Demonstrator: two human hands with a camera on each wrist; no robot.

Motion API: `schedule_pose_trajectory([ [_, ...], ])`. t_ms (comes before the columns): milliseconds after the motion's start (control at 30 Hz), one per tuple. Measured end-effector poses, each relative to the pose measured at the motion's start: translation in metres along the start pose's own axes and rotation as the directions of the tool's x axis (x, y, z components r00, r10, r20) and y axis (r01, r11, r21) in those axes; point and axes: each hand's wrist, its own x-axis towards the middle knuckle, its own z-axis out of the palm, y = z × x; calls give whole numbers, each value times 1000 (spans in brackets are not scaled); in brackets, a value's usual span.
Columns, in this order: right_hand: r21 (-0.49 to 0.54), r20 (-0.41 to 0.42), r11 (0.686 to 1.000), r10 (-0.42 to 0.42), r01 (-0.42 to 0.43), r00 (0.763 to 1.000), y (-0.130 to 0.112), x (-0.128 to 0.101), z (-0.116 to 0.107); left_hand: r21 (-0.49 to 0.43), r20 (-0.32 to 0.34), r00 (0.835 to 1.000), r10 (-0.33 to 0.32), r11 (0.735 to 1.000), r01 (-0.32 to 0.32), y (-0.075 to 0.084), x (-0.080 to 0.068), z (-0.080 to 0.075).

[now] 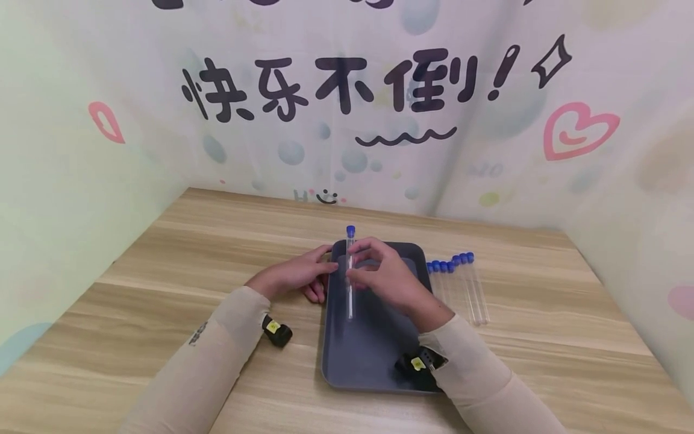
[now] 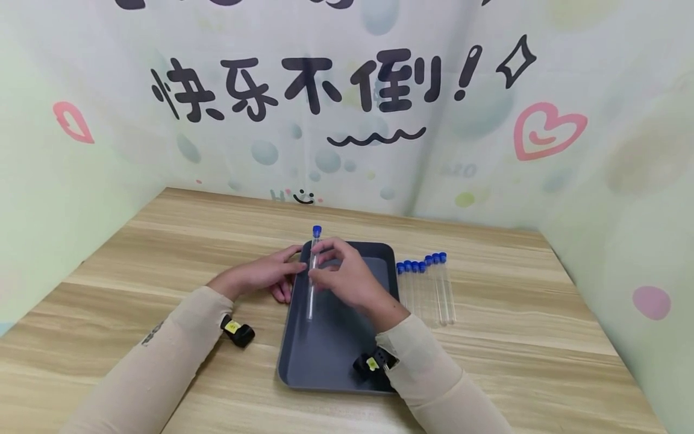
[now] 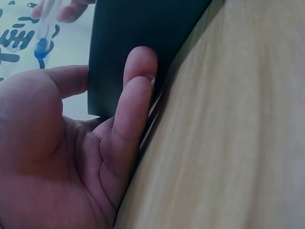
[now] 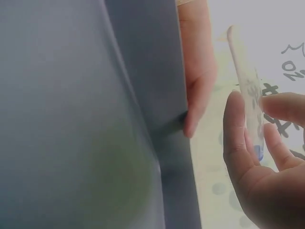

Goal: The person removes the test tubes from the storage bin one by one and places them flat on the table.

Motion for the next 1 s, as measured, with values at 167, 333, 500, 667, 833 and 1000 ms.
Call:
schedule_pose_trajectory([
  [167, 19, -7, 1000, 0, 0, 1000, -9, -5, -2, -15, 6, 1000, 6, 1000, -6, 0, -1, 0],
  [333, 39, -4, 999, 20, -20, 1000, -16, -9, -3, -11, 7, 1000, 8, 1000, -8, -1, -2, 1],
  [500, 51, -12, 998, 25, -24, 1000, -21, -11, -4, -15, 3, 1000, 7, 1000, -7, -1, -2, 1],
  [667, 86, -23, 996, 16, -14, 1000, -26, -13, -8, -22, 0, 1000, 8, 1000, -8, 0, -2, 1],
  [833, 115, -34, 993, 5, -1, 999, -31, -15, -13, -18, -2, 1000, 10, 1000, -10, 1, -3, 1],
  [1000, 131, -32, 991, -2, 6, 999, -34, -17, -16, -22, -5, 1000, 10, 1000, -10, 1, -2, 1],
])
